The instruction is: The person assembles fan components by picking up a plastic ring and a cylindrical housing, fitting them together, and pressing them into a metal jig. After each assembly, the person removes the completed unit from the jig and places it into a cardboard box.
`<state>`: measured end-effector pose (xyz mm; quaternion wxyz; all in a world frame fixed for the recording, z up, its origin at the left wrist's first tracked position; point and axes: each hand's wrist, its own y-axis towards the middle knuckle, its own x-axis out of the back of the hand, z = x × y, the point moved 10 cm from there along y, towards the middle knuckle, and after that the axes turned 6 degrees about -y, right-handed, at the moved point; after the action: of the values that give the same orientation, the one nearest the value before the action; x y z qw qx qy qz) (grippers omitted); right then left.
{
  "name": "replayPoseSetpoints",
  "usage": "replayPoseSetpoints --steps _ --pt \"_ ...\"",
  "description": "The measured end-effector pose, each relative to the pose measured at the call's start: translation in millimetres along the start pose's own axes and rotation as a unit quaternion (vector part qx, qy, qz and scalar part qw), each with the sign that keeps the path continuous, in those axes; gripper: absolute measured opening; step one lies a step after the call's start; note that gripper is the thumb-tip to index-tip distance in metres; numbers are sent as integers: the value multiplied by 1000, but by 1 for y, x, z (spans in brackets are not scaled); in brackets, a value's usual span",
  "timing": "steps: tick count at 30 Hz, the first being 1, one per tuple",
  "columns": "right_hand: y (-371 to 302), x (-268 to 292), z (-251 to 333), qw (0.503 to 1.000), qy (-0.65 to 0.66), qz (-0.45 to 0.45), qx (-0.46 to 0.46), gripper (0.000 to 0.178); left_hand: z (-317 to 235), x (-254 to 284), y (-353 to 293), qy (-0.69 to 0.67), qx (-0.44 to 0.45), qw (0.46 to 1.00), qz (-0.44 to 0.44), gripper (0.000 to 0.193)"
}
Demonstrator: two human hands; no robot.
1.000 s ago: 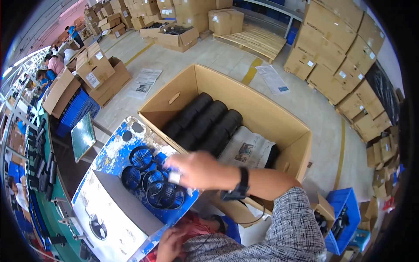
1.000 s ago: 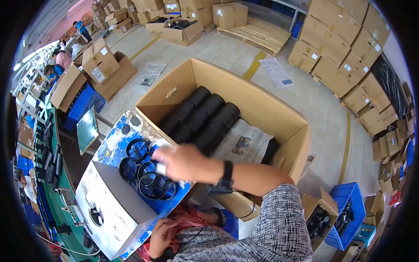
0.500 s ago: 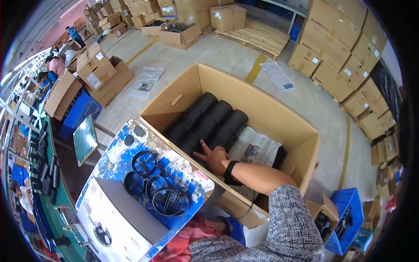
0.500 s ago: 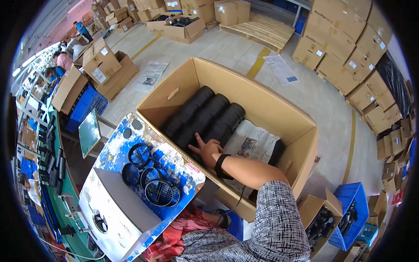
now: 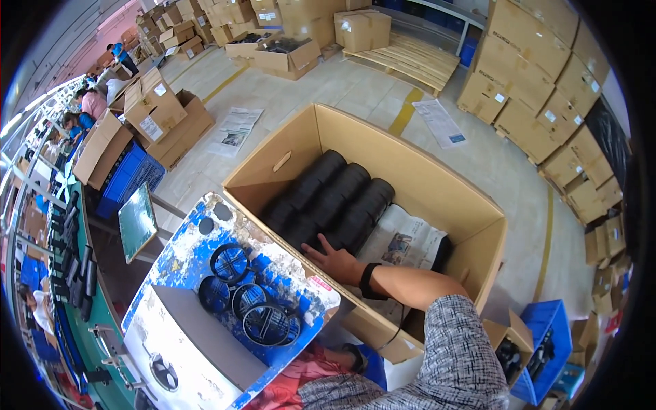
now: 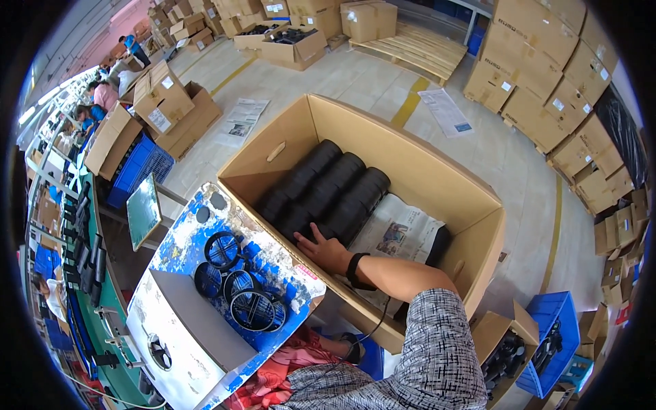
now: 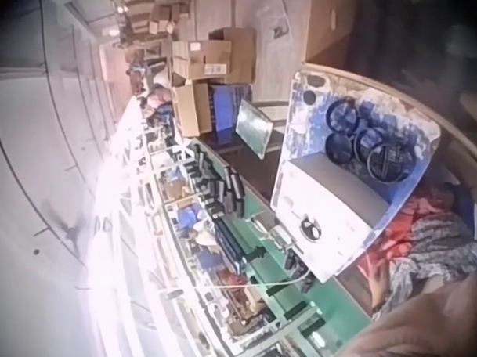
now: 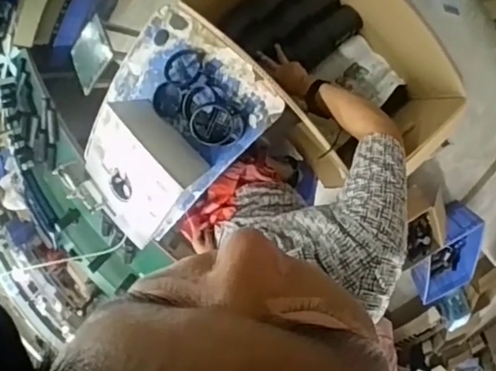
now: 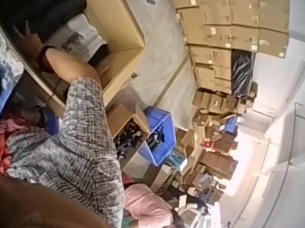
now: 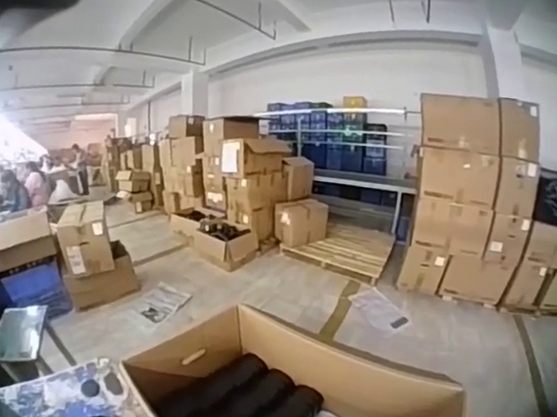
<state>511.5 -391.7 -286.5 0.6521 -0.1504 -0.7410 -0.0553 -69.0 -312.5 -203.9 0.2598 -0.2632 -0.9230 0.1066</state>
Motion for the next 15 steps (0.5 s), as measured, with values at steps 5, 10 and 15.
replayPoseSetpoints --steps 5,10,15 --pt "-13 0 3 994 1 -92 57 70 -4 -6 3 -44 42 998 -7 13" --pt "-37 17 -12 982 90 -124 114 71 -75 -22 2 55 -32 998 -5 14" --pt "-39 18 -7 977 128 -125 113 68 -68 -13 2 98 -53 993 -32 13"
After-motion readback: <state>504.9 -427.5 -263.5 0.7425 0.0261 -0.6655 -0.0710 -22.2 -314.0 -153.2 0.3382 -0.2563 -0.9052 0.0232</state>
